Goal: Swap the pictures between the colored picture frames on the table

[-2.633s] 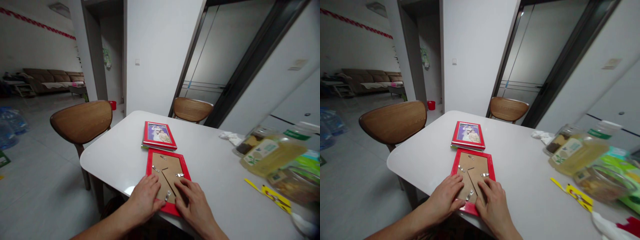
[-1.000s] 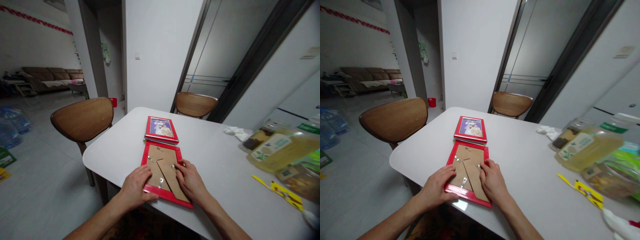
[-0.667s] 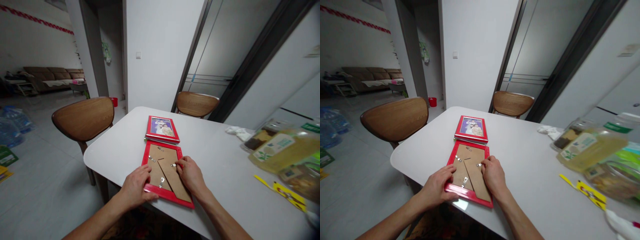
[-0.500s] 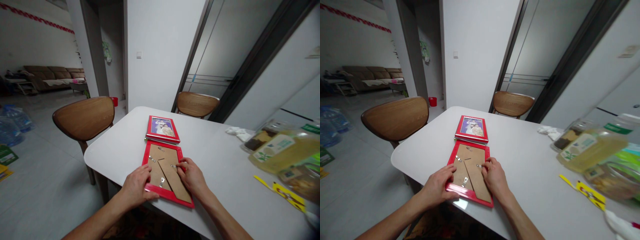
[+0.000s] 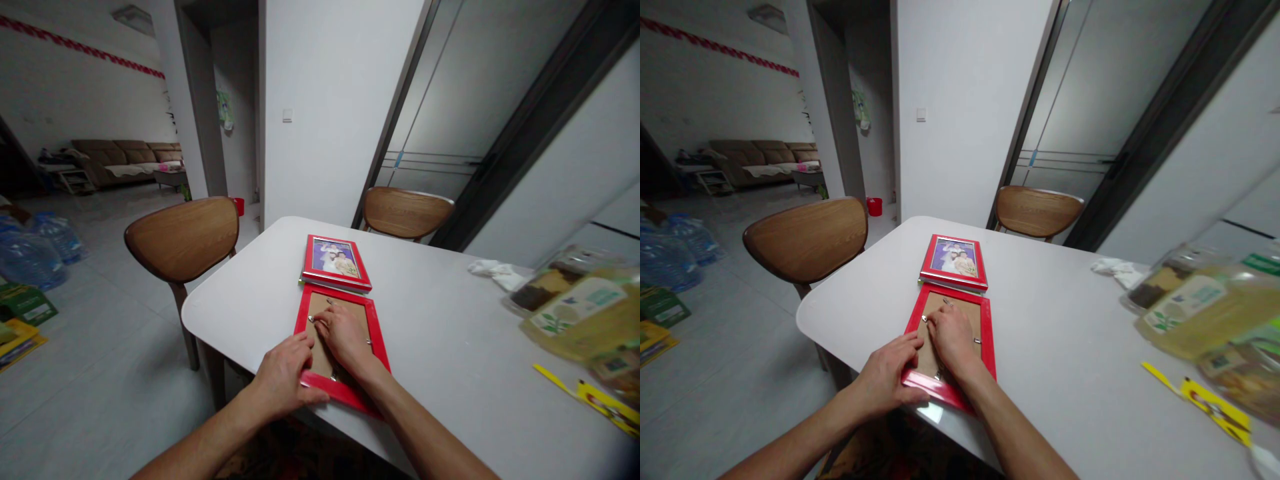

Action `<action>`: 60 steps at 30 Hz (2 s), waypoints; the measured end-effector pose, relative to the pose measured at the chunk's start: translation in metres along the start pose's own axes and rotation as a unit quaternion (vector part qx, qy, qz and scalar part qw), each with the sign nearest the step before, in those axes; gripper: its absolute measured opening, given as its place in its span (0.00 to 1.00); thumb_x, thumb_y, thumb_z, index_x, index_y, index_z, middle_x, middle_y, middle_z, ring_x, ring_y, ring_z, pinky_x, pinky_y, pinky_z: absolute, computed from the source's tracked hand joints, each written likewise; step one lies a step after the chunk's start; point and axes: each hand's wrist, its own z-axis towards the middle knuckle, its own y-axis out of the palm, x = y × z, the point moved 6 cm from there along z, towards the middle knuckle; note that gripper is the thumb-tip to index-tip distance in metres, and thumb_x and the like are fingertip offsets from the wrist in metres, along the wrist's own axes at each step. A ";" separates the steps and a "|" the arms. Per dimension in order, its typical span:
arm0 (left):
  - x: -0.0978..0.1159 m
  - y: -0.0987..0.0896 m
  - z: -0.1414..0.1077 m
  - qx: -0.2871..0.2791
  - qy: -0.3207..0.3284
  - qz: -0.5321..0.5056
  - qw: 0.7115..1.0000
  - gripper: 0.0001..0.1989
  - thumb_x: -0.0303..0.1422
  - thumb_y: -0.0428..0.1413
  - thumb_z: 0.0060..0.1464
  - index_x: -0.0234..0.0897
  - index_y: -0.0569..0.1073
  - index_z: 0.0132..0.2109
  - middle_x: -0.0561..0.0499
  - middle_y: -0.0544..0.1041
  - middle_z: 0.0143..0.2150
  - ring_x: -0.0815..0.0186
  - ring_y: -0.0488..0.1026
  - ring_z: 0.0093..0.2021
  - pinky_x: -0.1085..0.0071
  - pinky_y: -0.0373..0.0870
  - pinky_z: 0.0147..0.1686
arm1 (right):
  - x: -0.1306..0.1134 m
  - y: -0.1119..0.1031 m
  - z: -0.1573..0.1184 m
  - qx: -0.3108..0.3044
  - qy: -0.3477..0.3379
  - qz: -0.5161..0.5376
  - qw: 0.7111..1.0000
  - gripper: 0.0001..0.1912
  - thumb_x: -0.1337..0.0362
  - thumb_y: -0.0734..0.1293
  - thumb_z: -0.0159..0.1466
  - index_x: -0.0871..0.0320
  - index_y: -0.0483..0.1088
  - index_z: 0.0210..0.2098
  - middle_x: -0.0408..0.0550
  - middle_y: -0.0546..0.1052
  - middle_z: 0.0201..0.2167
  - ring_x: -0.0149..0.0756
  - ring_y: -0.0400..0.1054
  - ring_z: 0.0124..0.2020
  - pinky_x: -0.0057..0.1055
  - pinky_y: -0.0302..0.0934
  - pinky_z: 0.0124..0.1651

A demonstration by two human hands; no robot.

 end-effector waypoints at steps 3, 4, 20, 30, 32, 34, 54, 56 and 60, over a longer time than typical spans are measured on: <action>-0.001 0.002 0.001 0.000 -0.001 -0.007 1.000 0.20 0.42 0.63 0.31 0.35 0.69 0.32 0.45 0.69 0.48 0.56 0.60 0.53 0.65 0.57 0.52 | -0.004 0.007 0.007 -0.016 -0.014 -0.017 1.000 0.13 0.68 0.56 0.58 0.60 0.71 0.24 0.50 0.71 0.27 0.32 0.61 0.31 0.26 0.51 0.36; -0.001 0.002 0.001 0.000 0.001 -0.010 1.000 0.20 0.42 0.63 0.31 0.35 0.69 0.32 0.45 0.69 0.48 0.56 0.60 0.53 0.65 0.57 0.52 | -0.005 0.009 0.007 -0.020 -0.020 -0.018 0.999 0.13 0.69 0.56 0.58 0.60 0.71 0.23 0.50 0.71 0.26 0.32 0.61 0.31 0.26 0.51 0.36; 0.005 0.004 -0.003 0.014 -0.002 -0.006 1.000 0.21 0.44 0.63 0.30 0.35 0.68 0.31 0.43 0.68 0.49 0.57 0.60 0.54 0.64 0.56 0.52 | 0.042 0.000 0.023 0.002 0.096 -0.015 0.995 0.14 0.61 0.56 0.58 0.58 0.71 0.29 0.49 0.74 0.28 0.32 0.65 0.28 0.26 0.51 0.29; 0.006 0.003 -0.003 -0.013 -0.018 0.011 1.000 0.20 0.42 0.62 0.32 0.34 0.68 0.31 0.41 0.67 0.51 0.57 0.58 0.55 0.64 0.56 0.52 | 0.073 0.010 0.043 0.014 0.213 -0.019 0.977 0.11 0.59 0.60 0.53 0.59 0.69 0.28 0.53 0.74 0.28 0.37 0.67 0.29 0.28 0.52 0.28; 0.009 0.004 -0.004 -0.021 -0.018 0.026 0.999 0.22 0.42 0.62 0.32 0.34 0.69 0.34 0.40 0.66 0.51 0.55 0.58 0.55 0.61 0.54 0.53 | 0.072 0.007 0.042 0.022 0.208 -0.002 0.978 0.11 0.59 0.60 0.54 0.60 0.69 0.27 0.52 0.74 0.27 0.36 0.67 0.28 0.28 0.53 0.28; 0.018 0.005 -0.004 -0.031 -0.005 0.041 0.999 0.26 0.44 0.62 0.32 0.33 0.68 0.38 0.38 0.63 0.53 0.53 0.56 0.55 0.56 0.50 0.54 | 0.070 0.001 0.037 0.031 0.191 0.021 0.981 0.12 0.58 0.58 0.55 0.59 0.69 0.27 0.50 0.74 0.26 0.34 0.67 0.28 0.27 0.54 0.29; 0.077 -0.022 -0.008 0.125 0.001 -0.369 0.921 0.12 0.43 0.48 0.51 0.38 0.60 0.34 0.42 0.60 0.55 0.57 0.57 0.54 0.61 0.57 0.51 | 0.014 -0.007 -0.080 0.024 0.255 0.713 0.652 0.17 0.54 0.65 0.47 0.59 0.68 0.33 0.47 0.75 0.29 0.35 0.68 0.29 0.31 0.62 0.32; 0.080 -0.021 -0.009 0.147 -0.003 -0.449 0.881 0.15 0.46 0.47 0.50 0.38 0.60 0.35 0.42 0.61 0.54 0.56 0.58 0.54 0.61 0.58 0.50 | 0.000 0.001 -0.074 0.044 0.262 0.750 0.606 0.16 0.54 0.64 0.48 0.59 0.67 0.32 0.45 0.74 0.27 0.33 0.68 0.27 0.30 0.63 0.31; 0.075 -0.026 -0.008 0.150 -0.017 -0.494 0.857 0.17 0.46 0.50 0.49 0.37 0.61 0.38 0.43 0.66 0.49 0.56 0.63 0.50 0.62 0.61 0.47 | 0.014 -0.002 -0.074 0.163 0.288 0.748 0.575 0.23 0.57 0.65 0.49 0.56 0.62 0.44 0.42 0.74 0.31 0.32 0.69 0.30 0.28 0.64 0.34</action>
